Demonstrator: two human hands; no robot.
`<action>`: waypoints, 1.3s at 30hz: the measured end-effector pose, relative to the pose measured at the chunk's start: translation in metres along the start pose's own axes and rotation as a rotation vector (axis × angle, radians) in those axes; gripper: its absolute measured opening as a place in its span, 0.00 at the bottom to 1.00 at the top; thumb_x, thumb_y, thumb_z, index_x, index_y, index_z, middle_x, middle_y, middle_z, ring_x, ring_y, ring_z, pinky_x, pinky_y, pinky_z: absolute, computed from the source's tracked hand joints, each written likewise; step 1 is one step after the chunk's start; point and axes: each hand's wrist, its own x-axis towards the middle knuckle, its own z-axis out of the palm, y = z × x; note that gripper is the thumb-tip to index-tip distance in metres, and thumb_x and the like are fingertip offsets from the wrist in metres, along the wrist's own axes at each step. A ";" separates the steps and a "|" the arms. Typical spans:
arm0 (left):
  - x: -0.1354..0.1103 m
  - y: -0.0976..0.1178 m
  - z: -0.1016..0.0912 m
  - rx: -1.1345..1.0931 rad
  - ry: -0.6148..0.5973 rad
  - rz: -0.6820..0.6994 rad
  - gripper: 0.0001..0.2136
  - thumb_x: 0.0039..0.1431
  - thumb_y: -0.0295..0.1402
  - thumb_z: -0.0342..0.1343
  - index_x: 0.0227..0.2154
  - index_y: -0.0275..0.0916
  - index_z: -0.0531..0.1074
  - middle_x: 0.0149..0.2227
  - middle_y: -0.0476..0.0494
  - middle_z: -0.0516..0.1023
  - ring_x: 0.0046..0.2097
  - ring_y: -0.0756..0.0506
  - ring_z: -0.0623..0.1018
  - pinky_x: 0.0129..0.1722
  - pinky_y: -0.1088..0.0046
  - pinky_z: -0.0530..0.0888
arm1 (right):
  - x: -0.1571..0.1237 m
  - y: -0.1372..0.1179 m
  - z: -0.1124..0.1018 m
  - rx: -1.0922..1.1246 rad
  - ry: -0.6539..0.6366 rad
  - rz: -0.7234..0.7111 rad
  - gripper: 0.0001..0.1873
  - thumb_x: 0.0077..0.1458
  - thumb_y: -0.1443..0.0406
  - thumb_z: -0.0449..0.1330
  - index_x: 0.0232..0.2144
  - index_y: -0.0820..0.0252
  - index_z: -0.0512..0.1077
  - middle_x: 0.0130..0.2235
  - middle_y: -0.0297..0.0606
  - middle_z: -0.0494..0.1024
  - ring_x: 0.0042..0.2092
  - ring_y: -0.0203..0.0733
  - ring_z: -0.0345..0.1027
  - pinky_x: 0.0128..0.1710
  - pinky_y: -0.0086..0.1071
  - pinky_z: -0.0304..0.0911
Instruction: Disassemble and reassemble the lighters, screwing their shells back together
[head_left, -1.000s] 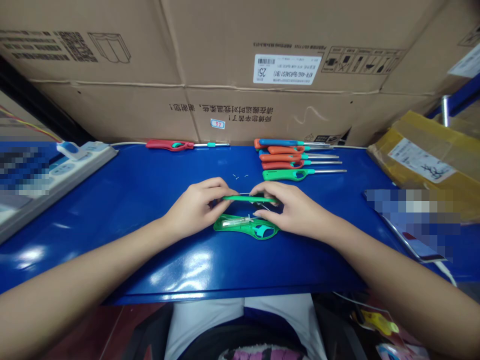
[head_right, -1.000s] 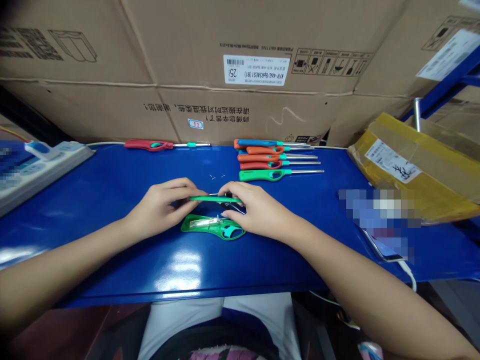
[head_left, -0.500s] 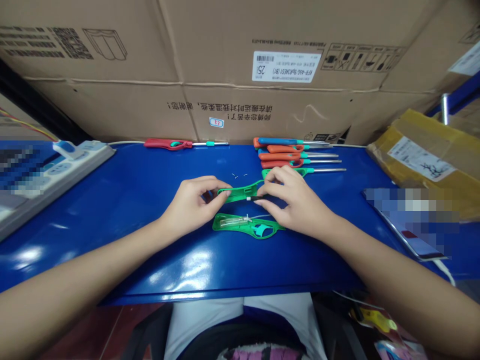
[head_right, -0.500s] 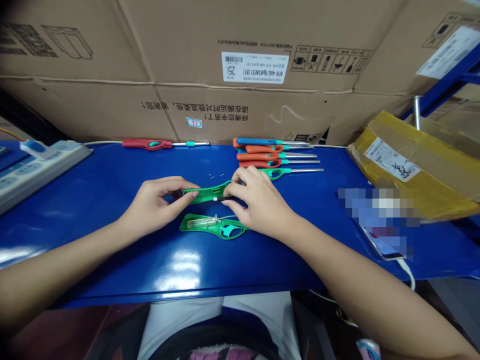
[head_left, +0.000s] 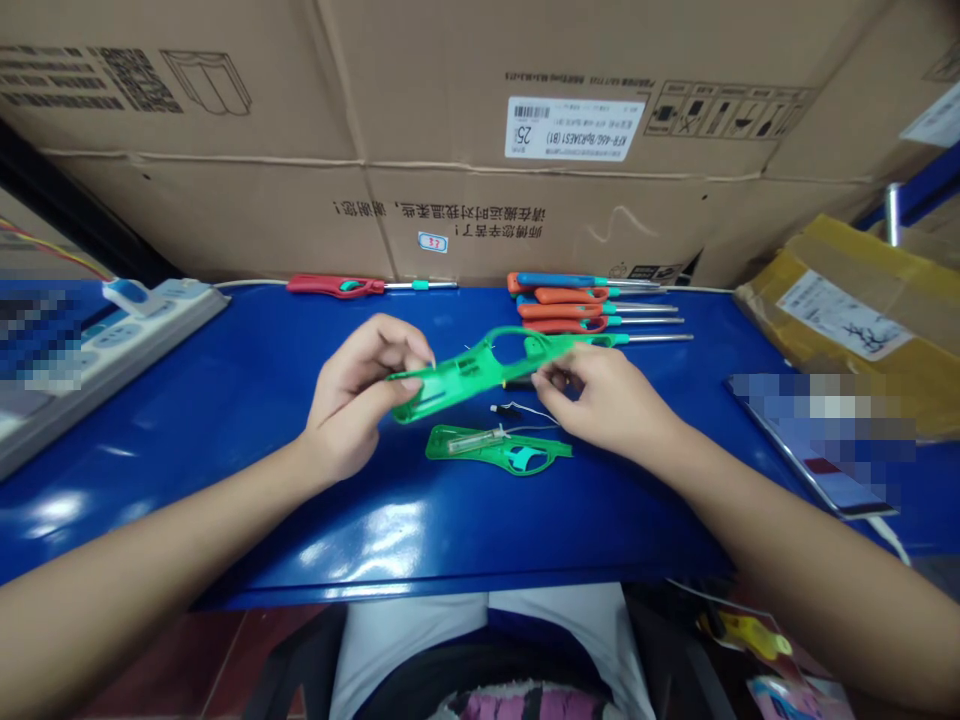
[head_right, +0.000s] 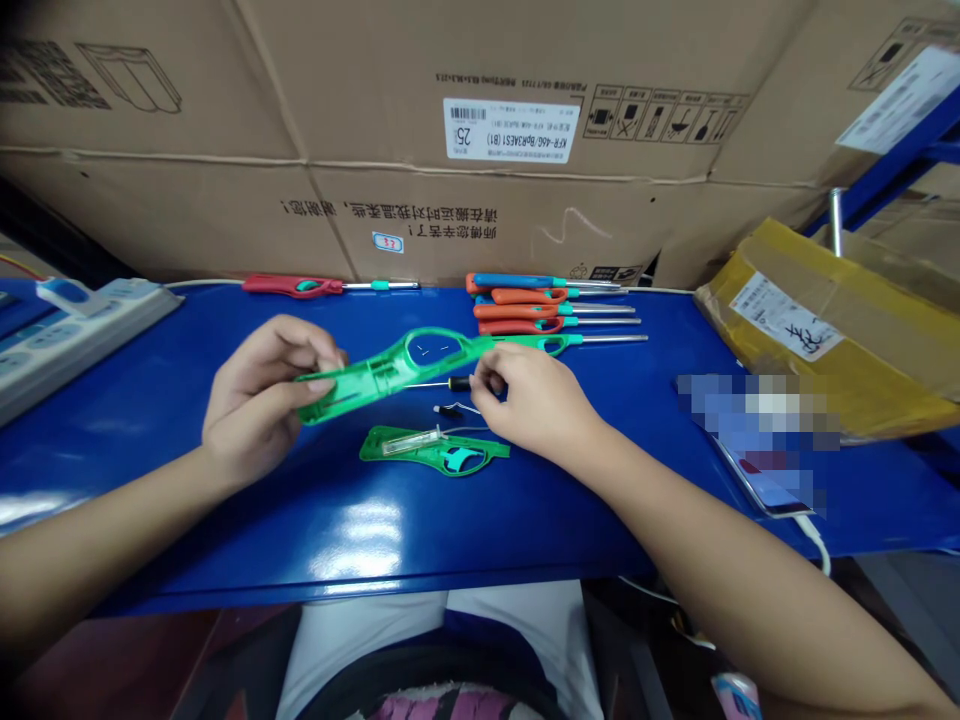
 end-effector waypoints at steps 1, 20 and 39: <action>0.000 0.001 -0.001 -0.014 -0.106 0.013 0.03 0.59 0.27 0.54 0.36 0.39 0.70 0.30 0.49 0.72 0.28 0.50 0.69 0.26 0.76 0.66 | 0.000 0.001 0.000 0.015 -0.032 -0.025 0.06 0.58 0.67 0.60 0.28 0.60 0.72 0.30 0.35 0.73 0.32 0.39 0.65 0.33 0.33 0.58; 0.002 -0.009 0.010 0.717 -0.464 0.214 0.13 0.66 0.41 0.59 0.47 0.39 0.75 0.43 0.45 0.78 0.40 0.48 0.78 0.35 0.76 0.72 | -0.002 -0.002 0.005 0.109 -0.248 -0.376 0.06 0.66 0.66 0.58 0.35 0.60 0.73 0.36 0.36 0.74 0.39 0.40 0.67 0.42 0.34 0.61; 0.012 -0.008 -0.004 0.773 -0.654 0.203 0.13 0.66 0.42 0.56 0.46 0.40 0.75 0.42 0.45 0.79 0.44 0.45 0.79 0.41 0.71 0.73 | -0.002 -0.006 -0.006 -0.072 -0.345 -0.346 0.08 0.64 0.62 0.58 0.39 0.58 0.75 0.40 0.37 0.77 0.43 0.42 0.70 0.45 0.36 0.60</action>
